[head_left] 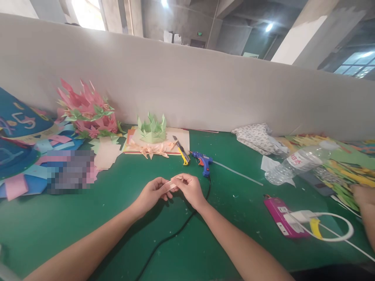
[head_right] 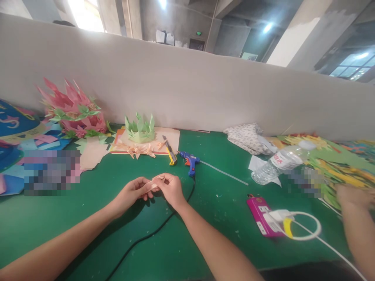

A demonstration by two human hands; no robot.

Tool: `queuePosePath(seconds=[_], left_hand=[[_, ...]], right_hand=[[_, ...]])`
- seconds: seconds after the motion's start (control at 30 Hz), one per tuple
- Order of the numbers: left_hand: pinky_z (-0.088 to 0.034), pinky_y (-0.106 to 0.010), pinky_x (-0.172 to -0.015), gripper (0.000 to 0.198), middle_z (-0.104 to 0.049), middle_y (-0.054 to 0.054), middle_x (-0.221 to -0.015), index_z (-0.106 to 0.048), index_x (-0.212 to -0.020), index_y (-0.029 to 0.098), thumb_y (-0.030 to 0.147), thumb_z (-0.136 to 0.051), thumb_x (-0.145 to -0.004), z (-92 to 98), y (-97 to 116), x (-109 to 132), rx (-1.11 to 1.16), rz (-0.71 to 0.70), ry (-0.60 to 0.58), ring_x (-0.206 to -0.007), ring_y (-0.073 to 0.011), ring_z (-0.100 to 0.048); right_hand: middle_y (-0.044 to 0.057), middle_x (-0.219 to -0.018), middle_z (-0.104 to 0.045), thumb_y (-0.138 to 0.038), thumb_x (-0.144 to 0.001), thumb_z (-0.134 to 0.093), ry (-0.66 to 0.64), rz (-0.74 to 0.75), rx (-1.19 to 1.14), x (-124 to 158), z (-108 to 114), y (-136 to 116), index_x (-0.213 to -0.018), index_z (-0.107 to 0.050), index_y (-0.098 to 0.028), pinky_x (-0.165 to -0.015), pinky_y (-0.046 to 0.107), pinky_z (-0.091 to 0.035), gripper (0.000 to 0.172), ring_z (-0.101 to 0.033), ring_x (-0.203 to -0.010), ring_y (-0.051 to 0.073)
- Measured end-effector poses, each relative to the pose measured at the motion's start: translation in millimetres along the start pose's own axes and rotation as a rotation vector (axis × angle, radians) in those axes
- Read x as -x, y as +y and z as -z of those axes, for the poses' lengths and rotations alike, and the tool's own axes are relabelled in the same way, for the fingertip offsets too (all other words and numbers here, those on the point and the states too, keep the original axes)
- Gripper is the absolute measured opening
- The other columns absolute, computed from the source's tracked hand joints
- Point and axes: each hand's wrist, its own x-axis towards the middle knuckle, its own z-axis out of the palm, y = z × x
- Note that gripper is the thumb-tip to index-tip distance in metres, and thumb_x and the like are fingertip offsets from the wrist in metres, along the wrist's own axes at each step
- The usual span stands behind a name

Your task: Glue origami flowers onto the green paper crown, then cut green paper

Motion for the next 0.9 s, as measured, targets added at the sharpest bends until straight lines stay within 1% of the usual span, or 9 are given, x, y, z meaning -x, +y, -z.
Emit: queuePosePath(seconds=[0.1,0.17,0.33,0.43,0.6,0.73,0.9], left_hand=[[-0.042,-0.023,-0.056,0.034,-0.062,-0.003,-0.071,-0.055,-0.079,0.014,0.048,-0.058,-0.075,-0.9,-3,-1,-0.007,-0.031,0.013,-0.06,-0.0106,-0.054],[-0.041,-0.022,-0.053,0.035,-0.061,-0.002,-0.072,-0.054,-0.077,0.014,0.05,-0.057,-0.075,-1.5,-5,-1,-0.025,-0.047,0.04,-0.058,-0.0101,-0.053],[-0.03,-0.018,-0.043,0.033,-0.055,0.004,-0.056,-0.05,-0.073,0.016,0.048,-0.053,-0.078,-0.4,-8,-1,-0.058,-0.055,0.103,-0.044,-0.0055,-0.042],[-0.027,-0.017,-0.042,0.031,-0.052,0.005,-0.052,-0.048,-0.074,0.017,0.047,-0.052,-0.079,0.6,-10,-2,-0.063,-0.064,0.11,-0.041,-0.0051,-0.039],[-0.028,-0.017,-0.042,0.027,-0.051,0.006,-0.052,-0.047,-0.073,0.017,0.043,-0.053,-0.08,1.0,-14,-4,-0.084,-0.118,0.116,-0.042,-0.0052,-0.039],[-0.029,-0.018,-0.043,0.027,-0.05,0.006,-0.051,-0.048,-0.072,0.017,0.042,-0.051,-0.081,1.2,-14,-4,-0.111,-0.139,0.127,-0.042,-0.0053,-0.039],[-0.03,-0.018,-0.043,0.029,-0.051,0.005,-0.051,-0.051,-0.074,0.016,0.044,-0.051,-0.081,2.7,-15,-6,-0.117,-0.125,0.116,-0.041,-0.0056,-0.04]], right_hand=[[0.0,-0.057,-0.061,-0.033,-0.074,-0.063,0.009,0.037,0.055,1,0,0,-0.071,-0.066,-0.016,-0.052,0.023,-0.045,0.017,-0.055,-0.051,0.012],[0.0,-0.058,-0.061,-0.032,-0.075,-0.063,0.001,0.065,0.078,2,-1,-1,-0.071,-0.066,-0.016,-0.053,0.023,-0.046,0.017,-0.056,-0.053,0.012],[0.0,-0.059,-0.061,-0.03,-0.076,-0.061,-0.057,0.073,0.028,4,-4,-5,-0.072,-0.064,-0.016,-0.056,0.024,-0.048,0.015,-0.059,-0.055,0.013],[0.0,-0.061,-0.062,-0.031,-0.076,-0.062,-0.065,0.079,-0.001,5,-5,-6,-0.072,-0.064,-0.016,-0.057,0.025,-0.05,0.015,-0.061,-0.057,0.013],[-0.001,-0.062,-0.062,-0.036,-0.074,-0.063,-0.082,0.066,-0.031,4,-5,-8,-0.073,-0.063,-0.017,-0.059,0.027,-0.052,0.019,-0.062,-0.058,0.014],[0.0,-0.062,-0.062,-0.036,-0.077,-0.06,-0.089,0.097,-0.007,3,-4,-10,-0.069,-0.063,-0.017,-0.06,0.026,-0.051,0.02,-0.061,-0.058,0.014],[0.002,-0.066,-0.064,-0.034,-0.081,-0.056,-0.094,0.097,-0.025,3,-2,-8,-0.076,-0.065,-0.017,-0.06,0.026,-0.05,0.02,-0.06,-0.059,0.014]])
